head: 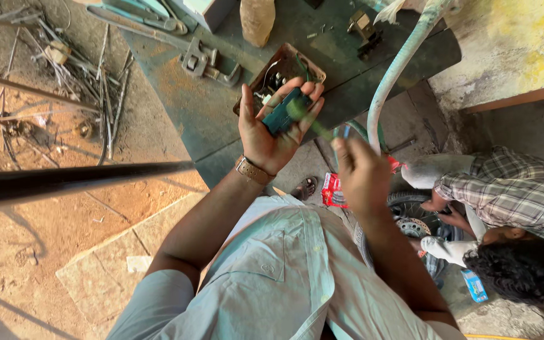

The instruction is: The person pours a liquid from a plastic bottle onto electrical components inside a metal box and scrubs them with a green brush. The person repeats the process of pouring liquid and scrubbing multiple times on different parts of the components.

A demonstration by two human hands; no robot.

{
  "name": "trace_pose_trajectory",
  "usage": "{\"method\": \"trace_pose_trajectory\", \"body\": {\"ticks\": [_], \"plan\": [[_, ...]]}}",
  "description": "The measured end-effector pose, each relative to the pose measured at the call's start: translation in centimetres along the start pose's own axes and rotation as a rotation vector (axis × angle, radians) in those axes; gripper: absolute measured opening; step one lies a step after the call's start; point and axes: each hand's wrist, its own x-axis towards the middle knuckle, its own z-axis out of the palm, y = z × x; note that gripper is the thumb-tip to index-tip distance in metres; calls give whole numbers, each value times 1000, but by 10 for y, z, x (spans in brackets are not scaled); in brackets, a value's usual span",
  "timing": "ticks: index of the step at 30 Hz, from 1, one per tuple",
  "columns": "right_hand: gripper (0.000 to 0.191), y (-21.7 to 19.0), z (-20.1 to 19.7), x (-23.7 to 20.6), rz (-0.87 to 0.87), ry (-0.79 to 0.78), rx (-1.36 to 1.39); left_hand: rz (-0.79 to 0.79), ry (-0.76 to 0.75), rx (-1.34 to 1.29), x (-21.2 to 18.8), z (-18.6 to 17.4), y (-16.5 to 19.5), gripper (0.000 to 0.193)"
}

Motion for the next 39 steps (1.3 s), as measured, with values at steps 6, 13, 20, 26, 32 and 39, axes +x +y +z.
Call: {"method": "trace_pose_trajectory", "body": {"ticks": [6, 13, 20, 26, 32, 39], "plan": [[22, -3, 3, -1, -416, 112, 125, 42, -3, -8, -4, 1, 6, 88], [23, 1, 9, 6, -228, 124, 99, 65, 49, 74, -7, 0, 9, 87], [20, 13, 23, 8, -250, 125, 179, 41, 28, 25, -13, -18, 9, 84], [29, 34, 47, -1, -76, -78, 272, 40, 146, 76, -13, -31, 1, 82], [31, 46, 64, -8, -155, -65, 375, -65, 190, 234, -9, -57, -7, 81], [28, 90, 60, -6, 78, 75, 407, 110, 50, 1077, 24, -67, 8, 76]]}}
